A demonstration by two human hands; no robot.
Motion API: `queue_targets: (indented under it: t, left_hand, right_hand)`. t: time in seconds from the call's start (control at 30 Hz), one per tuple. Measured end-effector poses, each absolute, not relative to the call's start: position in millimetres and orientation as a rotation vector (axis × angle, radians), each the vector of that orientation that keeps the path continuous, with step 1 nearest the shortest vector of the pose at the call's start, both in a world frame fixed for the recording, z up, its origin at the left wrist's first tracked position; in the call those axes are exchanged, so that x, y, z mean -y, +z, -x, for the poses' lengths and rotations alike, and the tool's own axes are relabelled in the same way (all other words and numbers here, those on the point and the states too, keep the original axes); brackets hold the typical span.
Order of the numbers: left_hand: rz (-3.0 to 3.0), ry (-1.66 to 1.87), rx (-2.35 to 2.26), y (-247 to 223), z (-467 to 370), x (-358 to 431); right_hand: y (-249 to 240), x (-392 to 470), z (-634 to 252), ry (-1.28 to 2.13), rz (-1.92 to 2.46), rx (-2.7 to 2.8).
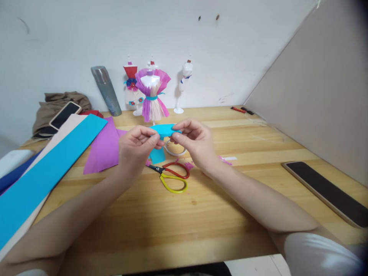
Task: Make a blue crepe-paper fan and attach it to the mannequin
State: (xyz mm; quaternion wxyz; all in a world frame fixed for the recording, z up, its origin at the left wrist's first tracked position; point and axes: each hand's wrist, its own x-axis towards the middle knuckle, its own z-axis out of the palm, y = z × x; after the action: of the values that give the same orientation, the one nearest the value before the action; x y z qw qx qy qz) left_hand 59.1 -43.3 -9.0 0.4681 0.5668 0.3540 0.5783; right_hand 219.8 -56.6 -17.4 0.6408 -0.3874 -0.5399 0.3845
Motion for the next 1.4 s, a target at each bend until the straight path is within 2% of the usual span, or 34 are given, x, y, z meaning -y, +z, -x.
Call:
queue_targets:
  t: [0.9, 1.4]
  left_hand:
    - [-1.418, 1.403, -0.923, -4.5, -56.7, 44.7]
    - [-1.516, 1.507, -0.845, -11.1, -56.0, 42.2]
  right_hand:
    - [-18.6, 54.9, -224.5, 0.823, 0.947, 1.207]
    - [-23.4, 53.2, -223.0, 0.747, 0.879, 1.212]
